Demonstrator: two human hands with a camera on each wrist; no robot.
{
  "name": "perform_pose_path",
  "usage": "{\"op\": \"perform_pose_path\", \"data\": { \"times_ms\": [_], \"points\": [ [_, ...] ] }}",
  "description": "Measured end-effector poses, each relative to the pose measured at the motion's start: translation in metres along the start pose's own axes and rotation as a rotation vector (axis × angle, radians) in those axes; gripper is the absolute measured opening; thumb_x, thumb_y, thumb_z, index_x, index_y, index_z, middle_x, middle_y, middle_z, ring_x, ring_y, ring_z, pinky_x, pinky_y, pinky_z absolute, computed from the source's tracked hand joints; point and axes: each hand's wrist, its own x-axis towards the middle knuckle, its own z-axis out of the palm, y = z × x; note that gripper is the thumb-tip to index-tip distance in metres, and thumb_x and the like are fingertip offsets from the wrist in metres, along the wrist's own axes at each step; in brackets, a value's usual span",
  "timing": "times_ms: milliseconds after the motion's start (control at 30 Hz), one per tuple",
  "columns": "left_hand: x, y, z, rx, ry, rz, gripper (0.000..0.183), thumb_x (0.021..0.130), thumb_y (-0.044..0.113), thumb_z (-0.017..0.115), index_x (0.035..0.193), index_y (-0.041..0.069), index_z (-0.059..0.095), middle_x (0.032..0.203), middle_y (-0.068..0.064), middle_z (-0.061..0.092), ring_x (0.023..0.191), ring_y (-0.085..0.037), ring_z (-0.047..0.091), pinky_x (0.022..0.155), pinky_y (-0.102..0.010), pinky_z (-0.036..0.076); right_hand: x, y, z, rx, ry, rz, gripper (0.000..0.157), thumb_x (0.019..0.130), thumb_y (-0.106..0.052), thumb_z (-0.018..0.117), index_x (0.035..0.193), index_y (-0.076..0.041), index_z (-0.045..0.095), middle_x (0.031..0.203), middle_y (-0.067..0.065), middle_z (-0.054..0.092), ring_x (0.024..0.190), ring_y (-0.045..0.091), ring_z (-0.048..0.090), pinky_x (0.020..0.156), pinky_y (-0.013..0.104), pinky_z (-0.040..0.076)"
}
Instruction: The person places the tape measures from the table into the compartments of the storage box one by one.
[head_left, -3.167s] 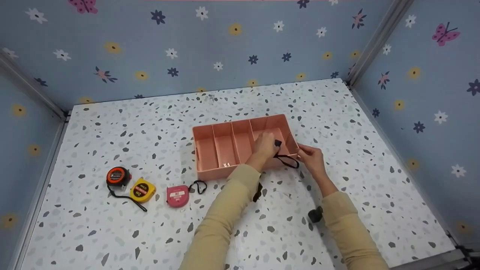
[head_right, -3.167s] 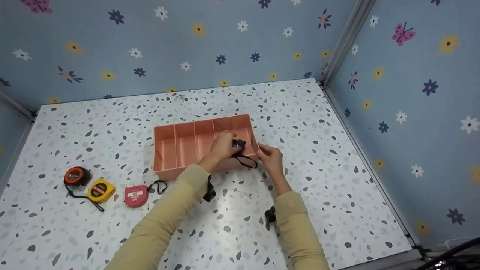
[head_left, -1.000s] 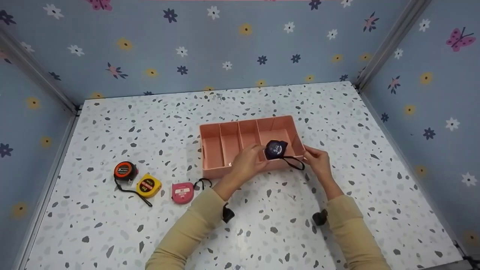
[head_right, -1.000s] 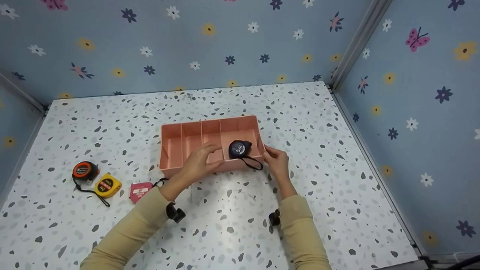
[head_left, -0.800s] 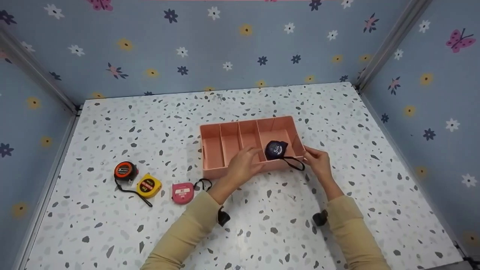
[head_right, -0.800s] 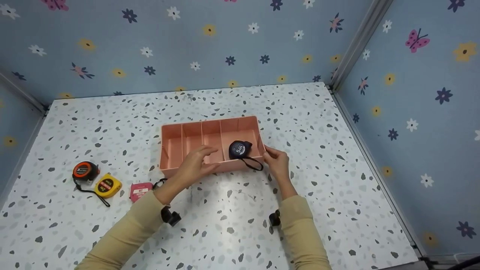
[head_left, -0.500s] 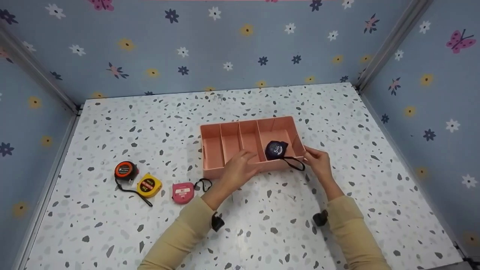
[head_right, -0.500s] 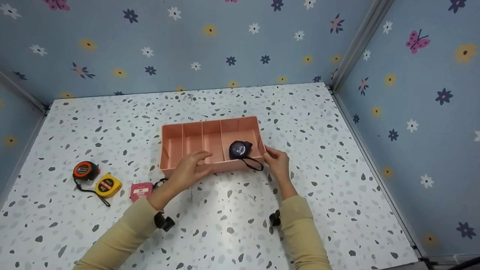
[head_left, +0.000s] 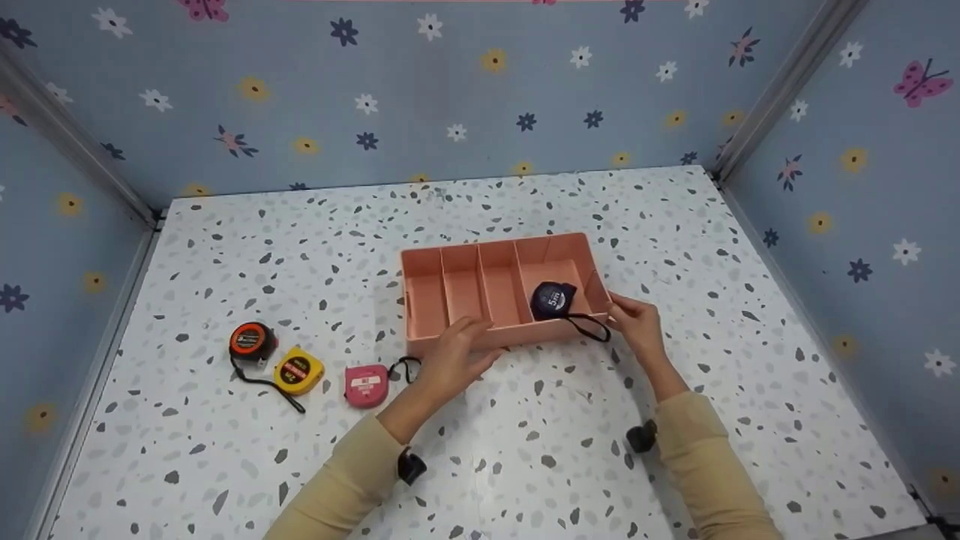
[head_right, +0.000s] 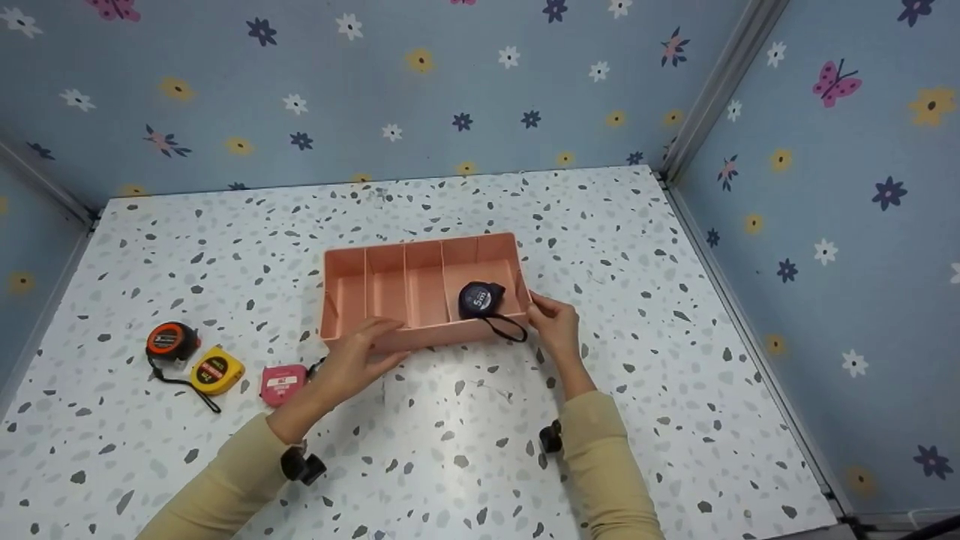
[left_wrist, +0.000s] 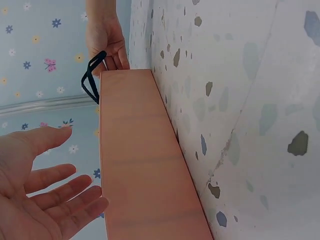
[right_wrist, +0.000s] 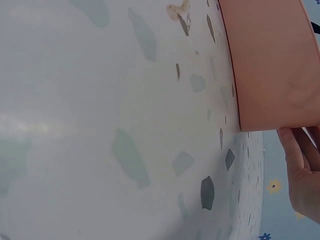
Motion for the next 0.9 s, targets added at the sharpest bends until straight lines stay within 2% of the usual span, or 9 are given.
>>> {"op": "perform_pose_path", "data": {
  "times_ms": [200,267,400,633,700,900],
  "points": [
    [-0.012,-0.006,-0.002,-0.021,0.058,0.029,0.04,0.079,0.017,0.066,0.114,-0.001,0.057,0.11,-0.011,0.055,0.101,-0.024,0.053,0.084,-0.035,0.044,0.0,0.001,-0.001,0.0,-0.005,-0.006,0.032,0.087,-0.003,0.051,0.117,0.005,0.054,0.115,0.022,0.054,0.099,0.029,0.056,0.073,0.027,0.05],
    [-0.016,-0.009,-0.003,-0.024,0.064,0.029,0.041,0.079,0.016,0.067,0.115,-0.001,0.056,0.112,-0.013,0.054,0.102,-0.026,0.052,0.086,-0.036,0.043,0.003,0.008,-0.003,0.036,-0.021,-0.028,0.031,0.087,-0.005,0.053,0.117,0.004,0.055,0.114,0.021,0.055,0.098,0.027,0.057,0.072,0.027,0.05],
    [-0.025,-0.015,-0.005,-0.005,0.06,0.008,0.043,0.079,0.018,0.067,0.116,0.0,0.056,0.114,-0.015,0.053,0.105,-0.027,0.051,0.089,-0.037,0.041,0.004,0.009,-0.003,0.035,-0.025,-0.031,0.032,0.087,-0.007,0.053,0.117,0.004,0.055,0.115,0.02,0.055,0.098,0.026,0.057,0.073,0.027,0.05],
    [-0.038,-0.025,-0.011,0.008,0.021,-0.024,0.044,0.079,0.021,0.066,0.119,0.005,0.055,0.116,-0.009,0.053,0.098,-0.023,0.055,0.081,-0.036,0.046,-0.002,0.0,-0.002,0.015,-0.02,-0.025,0.031,0.087,-0.002,0.051,0.117,0.006,0.054,0.115,0.023,0.053,0.1,0.032,0.055,0.073,0.028,0.05],
    [-0.041,-0.028,-0.013,0.003,0.008,-0.042,0.045,0.08,0.022,0.066,0.12,0.006,0.054,0.119,-0.008,0.052,0.105,-0.023,0.051,0.086,-0.038,0.043,-0.002,0.0,-0.002,0.011,-0.018,-0.031,0.031,0.087,-0.002,0.052,0.116,0.006,0.054,0.116,0.023,0.053,0.1,0.031,0.055,0.072,0.027,0.05],
    [-0.051,-0.04,-0.018,-0.045,-0.044,-0.094,0.049,0.079,0.021,0.068,0.124,0.009,0.051,0.123,-0.005,0.049,0.112,-0.022,0.047,0.092,-0.037,0.039,-0.001,-0.001,-0.001,0.013,-0.015,-0.012,0.031,0.086,-0.003,0.052,0.116,0.005,0.055,0.115,0.022,0.054,0.099,0.031,0.055,0.072,0.026,0.049]
  ]
}}
